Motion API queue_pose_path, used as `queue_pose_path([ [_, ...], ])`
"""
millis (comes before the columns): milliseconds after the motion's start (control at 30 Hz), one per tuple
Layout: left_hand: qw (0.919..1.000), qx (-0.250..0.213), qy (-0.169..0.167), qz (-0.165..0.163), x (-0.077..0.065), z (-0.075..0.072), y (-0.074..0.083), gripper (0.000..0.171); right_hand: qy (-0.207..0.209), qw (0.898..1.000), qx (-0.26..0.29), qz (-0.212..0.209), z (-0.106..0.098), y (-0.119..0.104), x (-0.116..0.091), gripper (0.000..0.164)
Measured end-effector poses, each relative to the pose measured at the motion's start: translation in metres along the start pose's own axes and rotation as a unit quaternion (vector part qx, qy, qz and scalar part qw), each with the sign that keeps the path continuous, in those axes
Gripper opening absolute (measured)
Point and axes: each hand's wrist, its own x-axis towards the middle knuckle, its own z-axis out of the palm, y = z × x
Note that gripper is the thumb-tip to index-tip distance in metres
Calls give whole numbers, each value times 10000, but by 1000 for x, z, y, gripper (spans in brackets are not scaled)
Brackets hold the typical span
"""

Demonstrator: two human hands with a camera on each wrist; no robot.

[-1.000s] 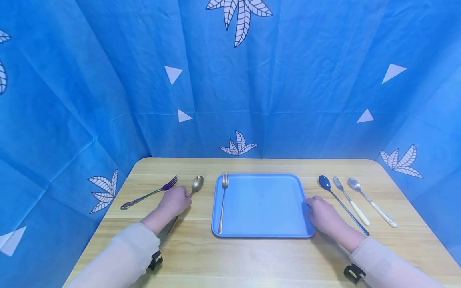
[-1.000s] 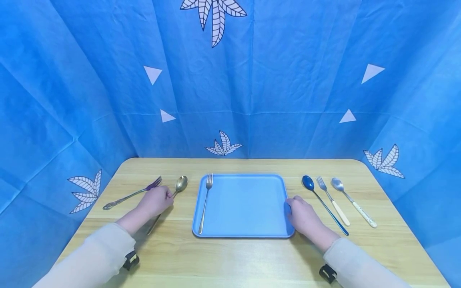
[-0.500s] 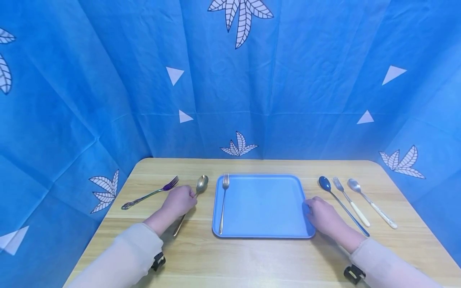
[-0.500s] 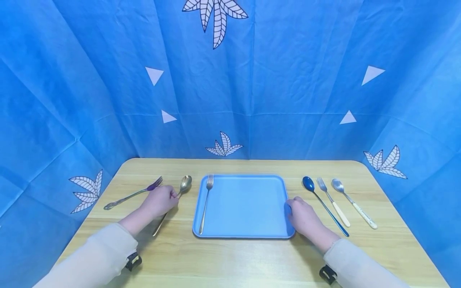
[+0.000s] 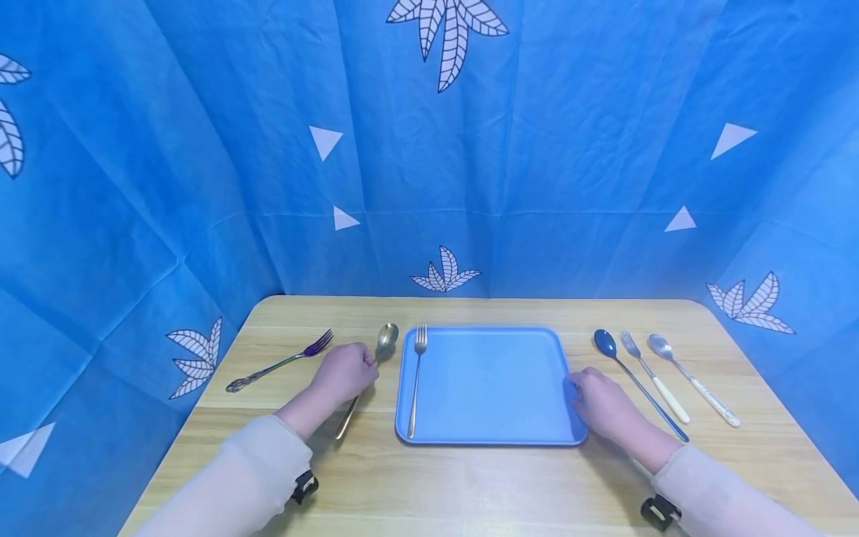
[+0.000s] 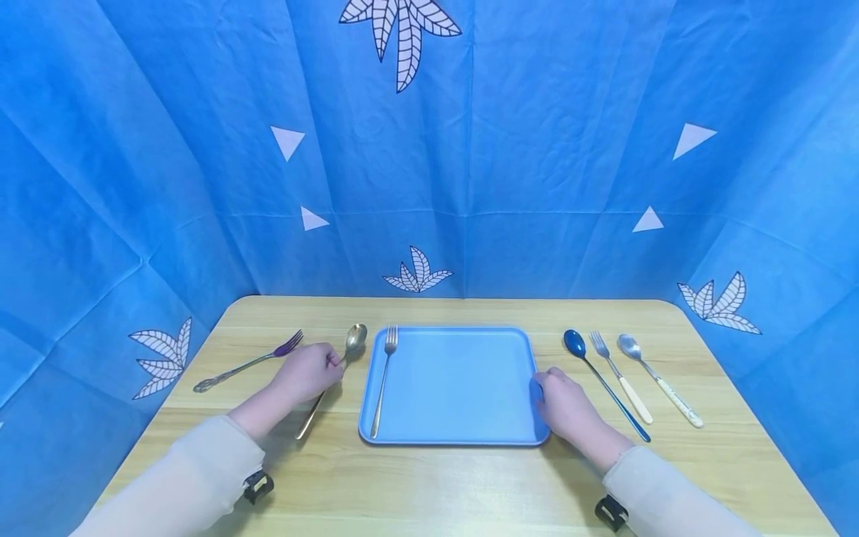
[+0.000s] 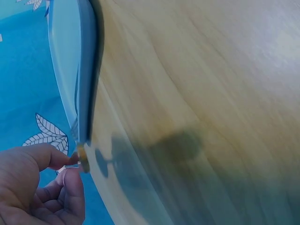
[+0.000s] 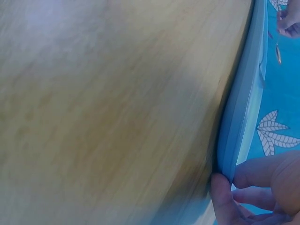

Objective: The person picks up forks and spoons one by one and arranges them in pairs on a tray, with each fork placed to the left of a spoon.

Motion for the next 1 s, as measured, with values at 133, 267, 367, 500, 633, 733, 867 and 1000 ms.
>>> queue_pose_path([
  [133,10000,-58,-41,-34,-1,2,5,8,-14,10000,39,10,1,0,0,40],
  [267,9999,-98,-51,-58,-1,4,11,6,-9,10000,40,-2,1,0,0,40],
  [367,9999,-136,-68,-56,-1,6,15,8,-7,10000,28,2,1,0,0,40],
  [500,9996,-271,-120,-29,0,8,23,13,-12,10000,14,12,0,1,0,39],
  [633,9993,-365,-124,-24,2,11,31,13,-1,10000,-7,6,-1,1,0,40],
  [733,9991,-376,-152,-99,4,14,36,12,-3,10000,-7,-26,-1,0,0,40],
  [867,9989,-400,-206,-111,6,19,41,13,-3,10000,-24,-30,-1,-1,0,40],
  [1000,9991,-395,-181,-18,8,24,46,16,10,10000,-53,-2,-1,-2,-1,41],
])
